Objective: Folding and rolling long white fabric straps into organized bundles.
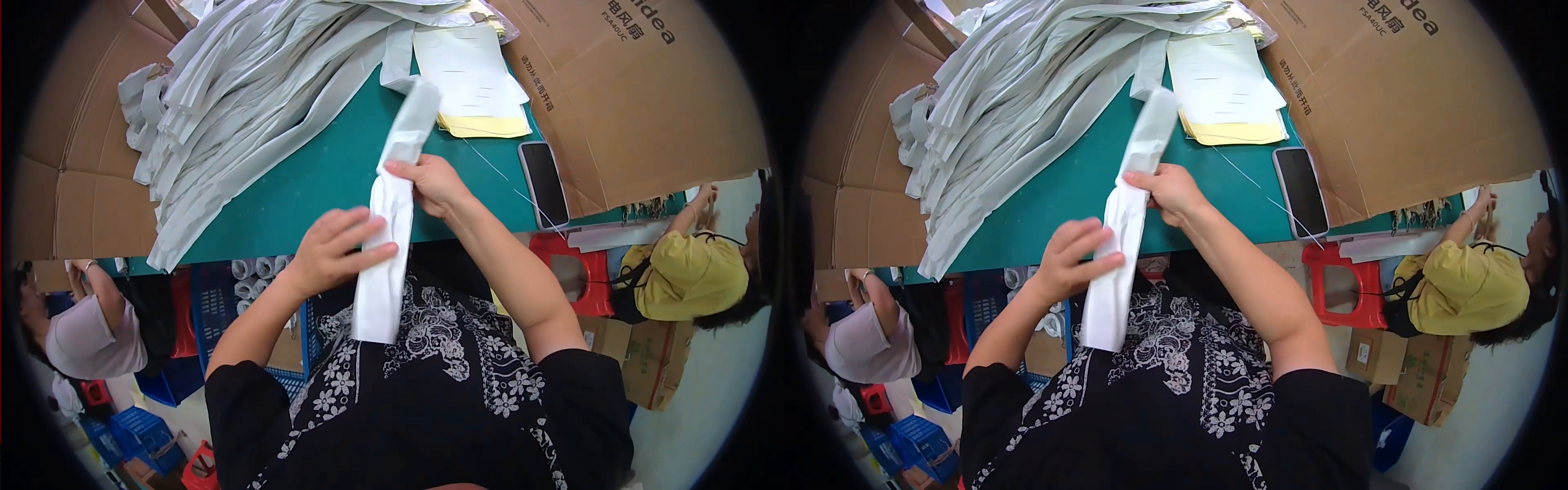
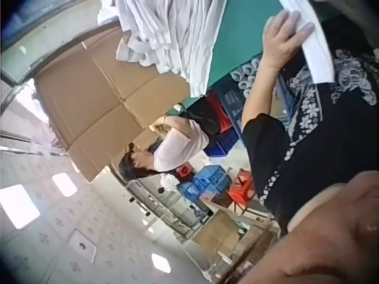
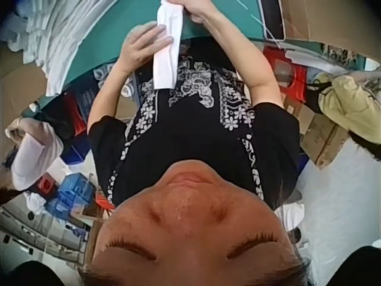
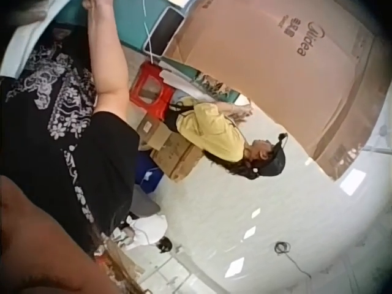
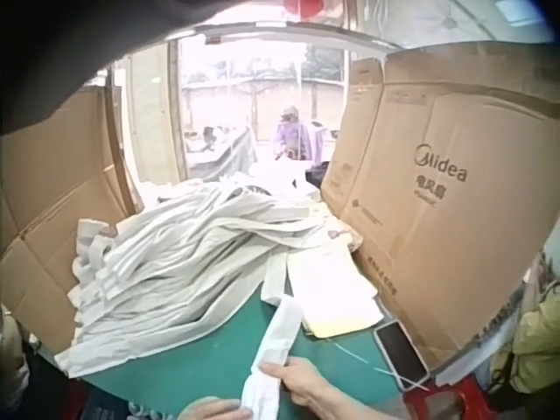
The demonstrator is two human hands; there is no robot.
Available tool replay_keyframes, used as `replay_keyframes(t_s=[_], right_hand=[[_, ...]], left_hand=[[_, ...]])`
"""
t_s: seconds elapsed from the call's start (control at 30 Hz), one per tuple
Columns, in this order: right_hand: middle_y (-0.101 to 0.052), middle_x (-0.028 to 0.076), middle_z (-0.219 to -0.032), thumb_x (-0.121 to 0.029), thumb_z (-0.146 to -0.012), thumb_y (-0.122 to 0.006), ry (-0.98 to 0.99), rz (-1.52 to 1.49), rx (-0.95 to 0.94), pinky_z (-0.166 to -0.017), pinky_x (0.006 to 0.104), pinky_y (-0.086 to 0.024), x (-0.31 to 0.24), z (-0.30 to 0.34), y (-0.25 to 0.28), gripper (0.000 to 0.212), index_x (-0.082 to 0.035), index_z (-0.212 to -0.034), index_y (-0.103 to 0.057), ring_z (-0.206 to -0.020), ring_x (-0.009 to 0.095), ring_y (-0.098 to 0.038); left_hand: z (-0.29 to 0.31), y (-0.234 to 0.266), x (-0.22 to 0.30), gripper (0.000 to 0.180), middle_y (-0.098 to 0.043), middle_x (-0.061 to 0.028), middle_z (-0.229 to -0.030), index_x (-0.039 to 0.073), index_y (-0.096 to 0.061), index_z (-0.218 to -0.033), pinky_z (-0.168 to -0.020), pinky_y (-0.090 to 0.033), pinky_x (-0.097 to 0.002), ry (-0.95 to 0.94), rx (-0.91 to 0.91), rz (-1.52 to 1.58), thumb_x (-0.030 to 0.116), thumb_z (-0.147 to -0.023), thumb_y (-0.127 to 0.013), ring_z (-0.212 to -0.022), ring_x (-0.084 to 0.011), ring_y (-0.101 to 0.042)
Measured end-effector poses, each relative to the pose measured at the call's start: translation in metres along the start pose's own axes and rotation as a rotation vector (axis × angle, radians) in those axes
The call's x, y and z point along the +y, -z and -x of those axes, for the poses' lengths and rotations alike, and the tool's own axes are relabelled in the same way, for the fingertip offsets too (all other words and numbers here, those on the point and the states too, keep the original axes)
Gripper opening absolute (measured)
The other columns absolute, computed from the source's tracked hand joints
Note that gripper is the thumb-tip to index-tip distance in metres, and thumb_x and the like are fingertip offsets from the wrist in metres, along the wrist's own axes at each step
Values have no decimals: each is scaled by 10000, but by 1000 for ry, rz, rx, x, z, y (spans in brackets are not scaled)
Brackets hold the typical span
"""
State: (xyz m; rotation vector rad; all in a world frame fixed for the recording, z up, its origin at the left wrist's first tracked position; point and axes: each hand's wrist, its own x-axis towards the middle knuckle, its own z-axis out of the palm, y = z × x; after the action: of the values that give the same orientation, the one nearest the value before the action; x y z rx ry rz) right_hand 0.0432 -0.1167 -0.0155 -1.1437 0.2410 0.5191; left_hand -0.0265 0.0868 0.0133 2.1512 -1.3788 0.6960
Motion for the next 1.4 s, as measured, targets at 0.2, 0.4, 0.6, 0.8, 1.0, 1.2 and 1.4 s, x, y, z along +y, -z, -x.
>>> replay_keyframes(t_s=[0.2, 0.4, 0.6, 0.8, 1.0, 1.2, 1.4], right_hand=[[-642, 45, -906, -159, -858, -610, 19, 114, 1, -669, 264, -497, 9, 13, -10, 200, -20, -1001, -594, -762, 132, -617], [-638, 31, -903, -243, -923, -522, 67, 80, -93, -663, 263, -495, 19, 20, -3, 249, -17, -996, -599, -760, 112, -602], [-491, -32, -586, -250, -902, -549, 401, 577, -248, -476, 256, -341, 36, 25, 11, 296, -4, -740, -582, -548, 53, -401], [-539, 57, -575, -272, -857, -600, 264, 749, -526, -489, 295, -397, 18, 52, 15, 286, -12, -745, -560, -530, 131, -522], [-596, 86, -677, -195, -811, -657, 393, 947, -255, -555, 256, -422, 18, 66, 9, 212, 5, -860, -603, -596, 114, -528], [-646, 57, -826, -107, -895, -523, 7, -88, -59, -622, 256, -504, 42, 54, 14, 168, 11, -992, -593, -699, 157, -632], [-614, 63, -1018, -129, -914, -499, -281, -434, -75, -746, 319, -534, 42, 56, 13, 277, -32, -1174, -497, -866, 163, -630]], left_hand=[[-13, 22, 17, 154, -636, -80, -832, 34, -639, -874, -634, -484, -304, 287, -8, 584, 89, -732, -660, -733, -212, -619], [-2, 1, 50, 234, -645, -54, -749, -41, -641, -838, -598, -476, -234, 1502, 66, 1395, 180, -868, -570, -655, -117, -602], [-19, -6, 39, 430, -587, -195, -1063, -87, -437, -1199, -850, -479, -358, 1892, 69, 1688, 112, -818, -449, -949, -264, -611], [-5, -30, 20, 309, -606, -152, -1007, -75, -500, -1108, -799, -527, -365, 1802, 64, 1985, 98, -862, -428, -867, -246, -636], [-13, -35, 4, 360, -621, -150, -968, -84, -501, -1114, -779, -525, -368, 1765, 91, 2079, 190, -941, -343, -851, -237, -637], [5, -34, -3, 356, -601, -124, -983, -31, -552, -1133, -795, -465, -344, 1060, 33, 961, 219, -886, -497, -816, -225, -578], [-8, -45, -7, 238, -573, -95, -1050, 15, -623, -913, -795, -452, -365, 100, -119, 246, 43, -677, -628, -997, -277, -534]])
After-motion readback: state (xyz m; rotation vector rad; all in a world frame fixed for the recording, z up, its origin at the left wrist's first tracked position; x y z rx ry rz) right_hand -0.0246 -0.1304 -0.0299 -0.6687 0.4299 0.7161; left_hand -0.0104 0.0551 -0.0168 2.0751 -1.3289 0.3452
